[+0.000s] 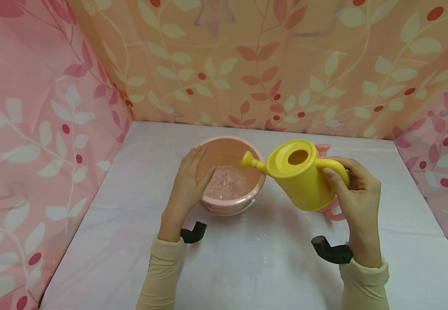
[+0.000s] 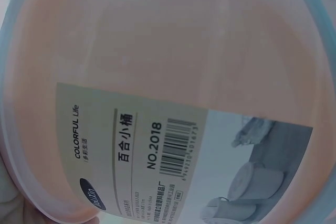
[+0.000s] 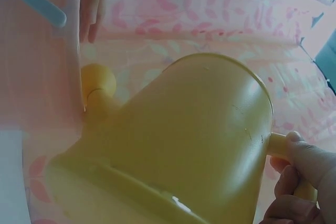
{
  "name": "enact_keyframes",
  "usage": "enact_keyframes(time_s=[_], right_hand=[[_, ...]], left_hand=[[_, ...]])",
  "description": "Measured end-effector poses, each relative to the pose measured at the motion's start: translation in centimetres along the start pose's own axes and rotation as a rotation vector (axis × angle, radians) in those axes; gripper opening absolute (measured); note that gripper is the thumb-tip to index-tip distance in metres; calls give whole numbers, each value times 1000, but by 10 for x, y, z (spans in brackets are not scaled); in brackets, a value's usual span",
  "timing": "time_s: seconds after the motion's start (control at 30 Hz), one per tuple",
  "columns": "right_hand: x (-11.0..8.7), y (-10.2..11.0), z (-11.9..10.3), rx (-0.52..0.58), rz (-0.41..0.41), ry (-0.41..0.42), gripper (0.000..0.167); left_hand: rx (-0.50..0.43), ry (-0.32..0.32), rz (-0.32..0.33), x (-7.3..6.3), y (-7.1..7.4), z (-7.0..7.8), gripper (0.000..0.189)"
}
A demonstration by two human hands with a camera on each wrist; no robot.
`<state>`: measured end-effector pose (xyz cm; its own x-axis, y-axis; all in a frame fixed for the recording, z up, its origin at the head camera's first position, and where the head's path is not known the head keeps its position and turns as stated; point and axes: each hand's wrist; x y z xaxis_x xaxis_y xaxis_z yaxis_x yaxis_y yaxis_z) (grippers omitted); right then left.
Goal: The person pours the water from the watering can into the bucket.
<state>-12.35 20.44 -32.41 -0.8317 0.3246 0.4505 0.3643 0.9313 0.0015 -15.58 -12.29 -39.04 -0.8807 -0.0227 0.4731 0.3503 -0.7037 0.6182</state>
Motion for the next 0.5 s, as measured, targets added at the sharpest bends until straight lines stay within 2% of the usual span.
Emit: enact_keyframes(time_s=[0.5], right_hand=[[-1,-1,-3,-15,-3,9,25]], left_hand=[[0,17,-15,0,0,0,59]])
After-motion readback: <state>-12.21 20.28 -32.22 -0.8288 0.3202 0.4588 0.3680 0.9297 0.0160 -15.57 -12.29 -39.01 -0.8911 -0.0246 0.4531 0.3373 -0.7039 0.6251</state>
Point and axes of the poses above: each hand's wrist, its own x-axis towards the middle knuckle, its own y-axis out of the back of the hand, z = x × y, and after that the axes turned 9 degrees about z, right-handed
